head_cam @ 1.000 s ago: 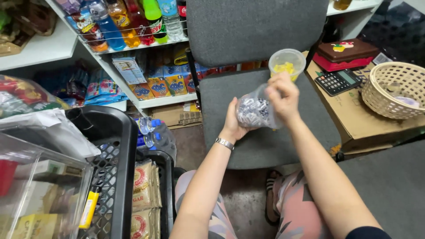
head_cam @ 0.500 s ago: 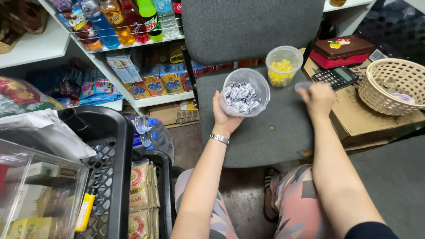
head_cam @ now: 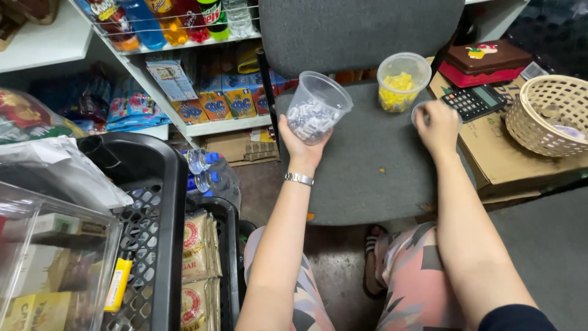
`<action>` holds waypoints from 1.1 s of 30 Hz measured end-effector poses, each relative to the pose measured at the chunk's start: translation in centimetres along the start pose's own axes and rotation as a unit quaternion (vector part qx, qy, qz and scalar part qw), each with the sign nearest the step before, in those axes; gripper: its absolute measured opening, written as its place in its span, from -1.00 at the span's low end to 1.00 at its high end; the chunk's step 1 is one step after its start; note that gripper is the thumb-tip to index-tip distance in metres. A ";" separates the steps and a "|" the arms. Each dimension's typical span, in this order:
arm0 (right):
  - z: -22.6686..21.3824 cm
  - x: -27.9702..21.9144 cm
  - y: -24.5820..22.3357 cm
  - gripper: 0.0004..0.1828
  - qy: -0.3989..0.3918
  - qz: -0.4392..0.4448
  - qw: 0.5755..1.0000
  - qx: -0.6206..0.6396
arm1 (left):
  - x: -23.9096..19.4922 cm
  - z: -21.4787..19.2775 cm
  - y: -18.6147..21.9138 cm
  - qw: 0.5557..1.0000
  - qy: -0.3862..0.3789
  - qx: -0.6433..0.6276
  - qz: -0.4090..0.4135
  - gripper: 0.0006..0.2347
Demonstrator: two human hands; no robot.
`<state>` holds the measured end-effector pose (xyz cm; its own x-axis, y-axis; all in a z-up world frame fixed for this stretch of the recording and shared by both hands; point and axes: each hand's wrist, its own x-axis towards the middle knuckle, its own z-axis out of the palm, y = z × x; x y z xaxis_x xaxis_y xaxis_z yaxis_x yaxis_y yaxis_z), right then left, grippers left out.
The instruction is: Sorting and arranging small wrapped candies from plastic containers onto a chair seat.
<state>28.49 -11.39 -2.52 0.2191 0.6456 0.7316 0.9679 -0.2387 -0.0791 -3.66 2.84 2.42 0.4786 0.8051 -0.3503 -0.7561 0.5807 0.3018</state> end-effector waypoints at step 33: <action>0.4 1.7 -11.1 -0.57 -0.413 0.126 0.850 0.301 | -3.9 0.5 1.6 0.634 -0.013 0.636 0.440 -0.46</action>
<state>18.19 -7.40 -0.66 0.2000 0.9776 -0.0657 0.7110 -0.1909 -0.6768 -6.49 0.70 4.75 0.1417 0.8767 0.4597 0.2288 -0.4809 0.8464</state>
